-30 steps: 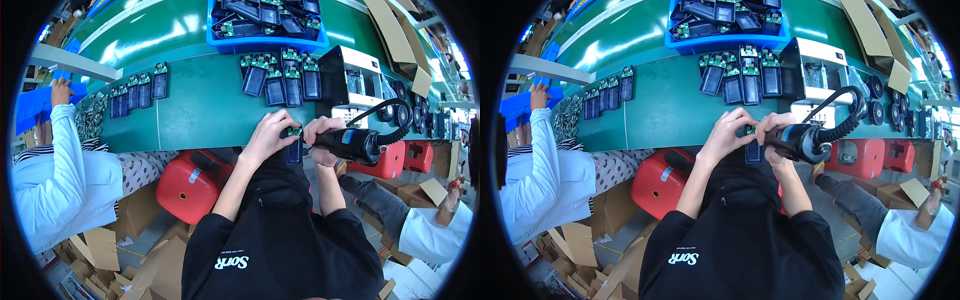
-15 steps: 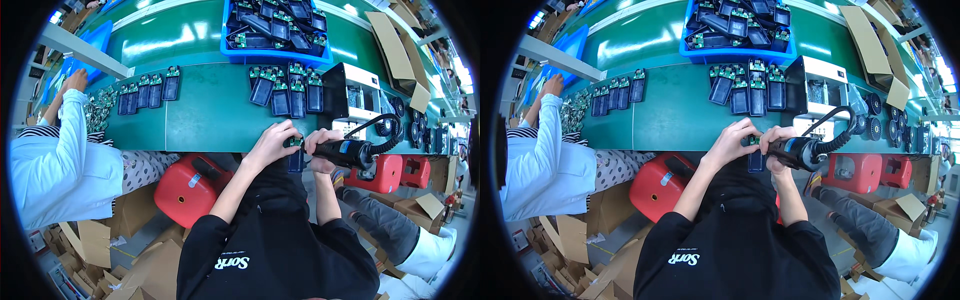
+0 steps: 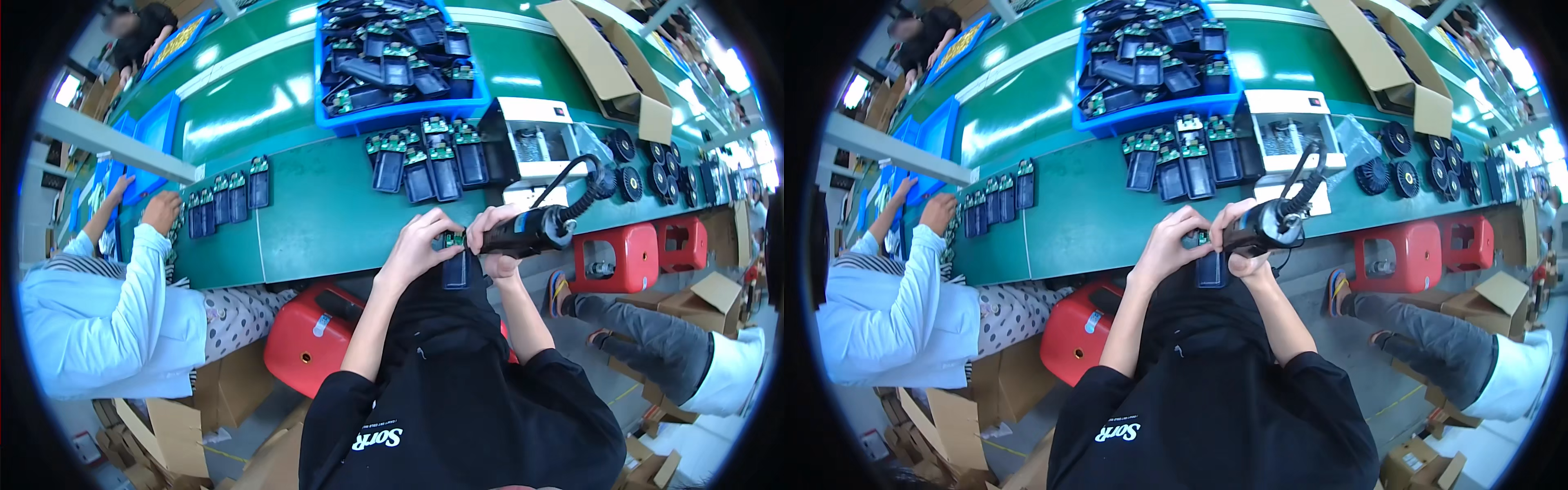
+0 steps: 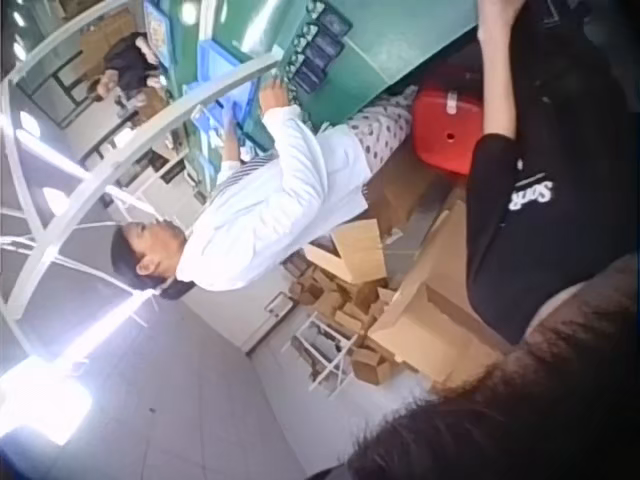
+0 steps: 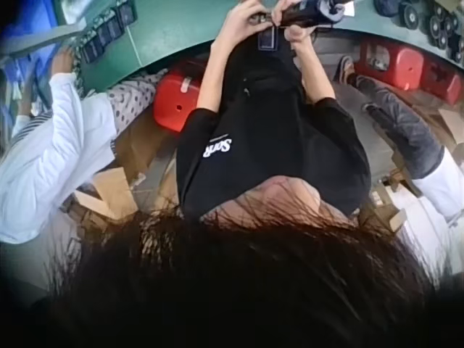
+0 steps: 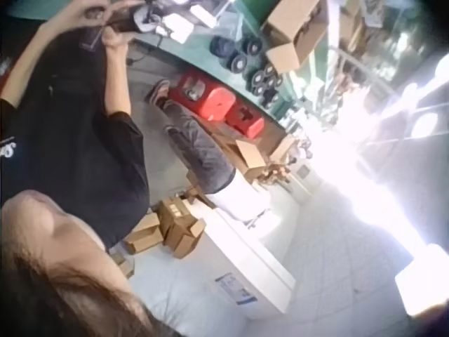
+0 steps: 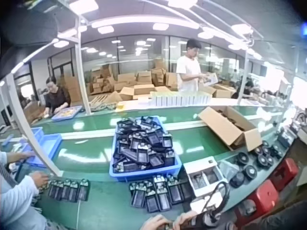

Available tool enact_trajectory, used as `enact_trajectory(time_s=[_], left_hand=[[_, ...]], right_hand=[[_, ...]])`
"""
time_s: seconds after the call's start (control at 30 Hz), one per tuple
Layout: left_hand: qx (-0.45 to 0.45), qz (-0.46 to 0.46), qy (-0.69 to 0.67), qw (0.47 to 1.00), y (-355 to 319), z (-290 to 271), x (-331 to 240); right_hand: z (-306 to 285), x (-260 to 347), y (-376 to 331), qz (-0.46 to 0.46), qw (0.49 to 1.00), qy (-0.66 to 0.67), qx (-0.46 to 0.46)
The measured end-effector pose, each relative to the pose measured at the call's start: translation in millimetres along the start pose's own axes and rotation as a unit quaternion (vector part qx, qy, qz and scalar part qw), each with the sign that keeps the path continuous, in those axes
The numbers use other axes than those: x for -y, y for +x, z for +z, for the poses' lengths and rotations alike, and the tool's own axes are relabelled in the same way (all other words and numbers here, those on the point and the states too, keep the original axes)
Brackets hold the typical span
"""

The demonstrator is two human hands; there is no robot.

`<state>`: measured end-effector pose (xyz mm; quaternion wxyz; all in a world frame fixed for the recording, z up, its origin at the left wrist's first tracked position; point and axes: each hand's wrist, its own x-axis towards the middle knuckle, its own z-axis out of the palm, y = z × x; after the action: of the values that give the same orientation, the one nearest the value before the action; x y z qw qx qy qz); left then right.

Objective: The person assembles electronic circuit boards into plastic walkie-talkie housings, securing them with screws using an electric screwdriver.

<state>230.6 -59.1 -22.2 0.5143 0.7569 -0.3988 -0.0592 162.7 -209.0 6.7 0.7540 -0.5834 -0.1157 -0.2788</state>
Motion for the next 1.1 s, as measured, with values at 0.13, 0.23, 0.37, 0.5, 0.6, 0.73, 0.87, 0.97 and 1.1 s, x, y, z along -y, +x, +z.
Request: enact_trajectory(time_s=[0.13, 0.23, 0.37, 0.5, 0.6, 0.73, 0.87, 0.97, 1.1], left_hand=[[0.007, -0.016, 0.047, 0.999, -6.2, 1.4, -3.2], [0.009, -0.015, 0.043, 0.999, -6.3, 0.4, -5.7], [0.0, -0.019, 0.029, 0.999, -4.6, 0.4, -6.0], [-0.002, -0.005, 0.026, 1.0, -3.0, 2.8, -9.0], [-0.008, 0.005, 0.036, 0.999, -3.6, 6.0, -10.5], [-0.023, -0.008, 0.022, 0.999, -12.6, 1.0, -10.1], [-0.083, -0.026, -0.035, 0.996, -11.1, 0.2, -19.9], [-0.123, -0.028, -0.048, 0.991, 0.8, -12.1, -25.5], [-0.226, -0.039, -0.027, 0.973, 0.2, -60.9, -18.9]], right_hand=[[-9.0, 46.8, 1.6, -0.025, 0.999, 0.023, -0.028], [-44.3, 90.3, 11.2, -0.08, 0.986, 0.031, -0.141], [-134.1, 101.6, 33.4, -0.03, 0.973, 0.049, -0.224], [-203.2, 59.3, 57.0, 0.1, 0.922, -0.225, -0.3], [-227.0, 25.3, 64.3, 0.116, 0.893, -0.327, -0.285], [-220.8, 3.3, 61.5, 0.099, 0.819, -0.501, -0.263], [-223.9, 0.8, 50.0, 0.063, 0.77, -0.594, -0.223], [-241.7, 13.1, 36.7, -0.009, 0.725, -0.649, -0.23], [-142.3, 58.0, 18.1, -0.099, 0.859, -0.427, -0.264]])
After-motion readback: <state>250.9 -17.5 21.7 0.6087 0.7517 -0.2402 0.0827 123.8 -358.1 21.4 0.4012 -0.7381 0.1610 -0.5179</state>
